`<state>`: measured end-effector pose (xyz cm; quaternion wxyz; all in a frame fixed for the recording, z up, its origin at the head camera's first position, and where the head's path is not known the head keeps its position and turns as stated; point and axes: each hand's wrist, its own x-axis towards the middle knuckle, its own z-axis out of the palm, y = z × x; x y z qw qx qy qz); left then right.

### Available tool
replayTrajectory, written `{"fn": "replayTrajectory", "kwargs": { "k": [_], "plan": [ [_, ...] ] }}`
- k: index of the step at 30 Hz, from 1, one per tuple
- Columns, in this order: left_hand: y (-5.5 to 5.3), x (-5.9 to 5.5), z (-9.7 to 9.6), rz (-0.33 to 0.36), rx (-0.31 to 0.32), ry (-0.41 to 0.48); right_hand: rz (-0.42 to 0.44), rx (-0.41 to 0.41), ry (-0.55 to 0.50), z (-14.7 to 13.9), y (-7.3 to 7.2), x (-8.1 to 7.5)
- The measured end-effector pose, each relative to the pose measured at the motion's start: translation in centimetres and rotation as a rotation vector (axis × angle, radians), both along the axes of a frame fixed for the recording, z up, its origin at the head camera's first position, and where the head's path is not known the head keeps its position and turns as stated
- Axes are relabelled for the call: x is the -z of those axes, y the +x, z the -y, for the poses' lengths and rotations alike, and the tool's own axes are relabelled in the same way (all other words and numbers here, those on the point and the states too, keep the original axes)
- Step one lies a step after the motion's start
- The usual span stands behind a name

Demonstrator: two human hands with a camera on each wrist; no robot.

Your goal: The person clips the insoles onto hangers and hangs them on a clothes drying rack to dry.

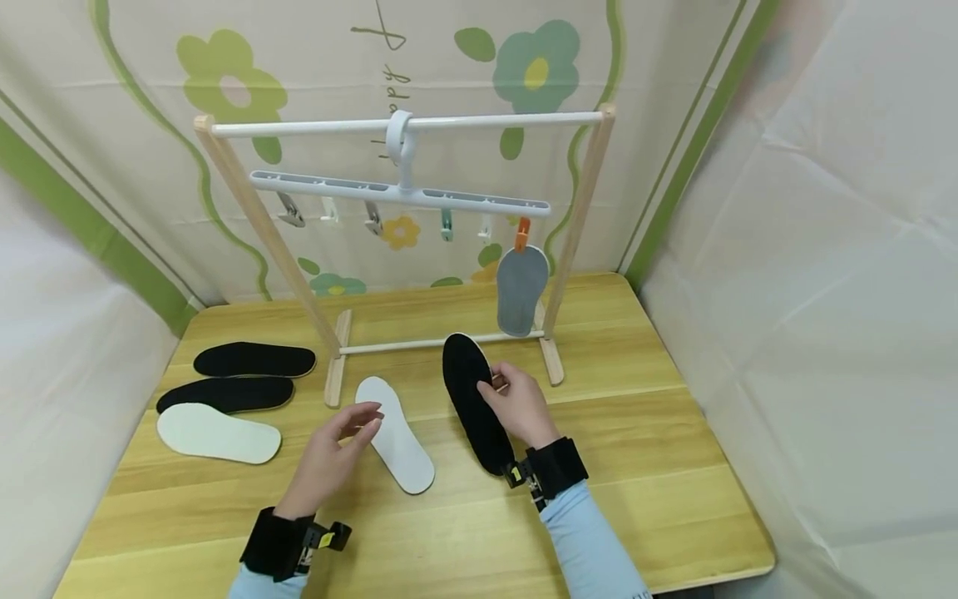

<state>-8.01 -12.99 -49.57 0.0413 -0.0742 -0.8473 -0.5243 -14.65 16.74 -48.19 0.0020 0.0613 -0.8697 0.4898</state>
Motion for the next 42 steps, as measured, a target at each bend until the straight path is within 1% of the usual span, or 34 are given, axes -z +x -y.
{"fn": "replayTrajectory", "kwargs": {
  "k": [3,6,11,14,21,29,31,36,40,42],
  "plan": [
    [-0.6,-0.2,-0.1,0.0,0.003,0.018,-0.01,0.012,-0.009,-0.3,0.3,-0.3],
    [-1.3,-0.8,-0.2,-0.008,0.013,0.033,-0.026,0.023,-0.005,-0.5,0.4,-0.6],
    [-2.6,-2.0,-0.6,-0.07,0.049,0.059,-0.042,0.03,0.001,-0.9,0.6,-0.8],
    [-3.5,-2.9,-0.9,-0.108,0.076,0.082,-0.043,0.031,0.003,-1.1,0.7,-0.8],
    [-5.5,-5.1,-2.1,-0.151,0.122,0.084,-0.046,0.035,0.001,-1.5,0.8,-0.6],
    [-8.4,-8.5,-4.1,-0.187,0.2,0.13,-0.066,0.046,-0.011,-1.6,0.9,-0.6],
    [-9.1,-9.4,-4.6,-0.19,0.213,0.135,-0.073,0.048,-0.018,-1.6,0.9,-0.7],
    [-11.1,-11.0,-5.4,-0.165,0.252,0.153,-0.089,0.044,-0.017,-1.5,0.9,-1.0],
    [-12.8,-12.3,-6.0,-0.138,0.28,0.131,-0.091,0.048,-0.004,-1.6,0.8,-1.2],
    [-13.5,-12.9,-6.4,-0.113,0.286,0.119,-0.091,0.05,0.002,-1.6,0.7,-1.2]
  ]
}}
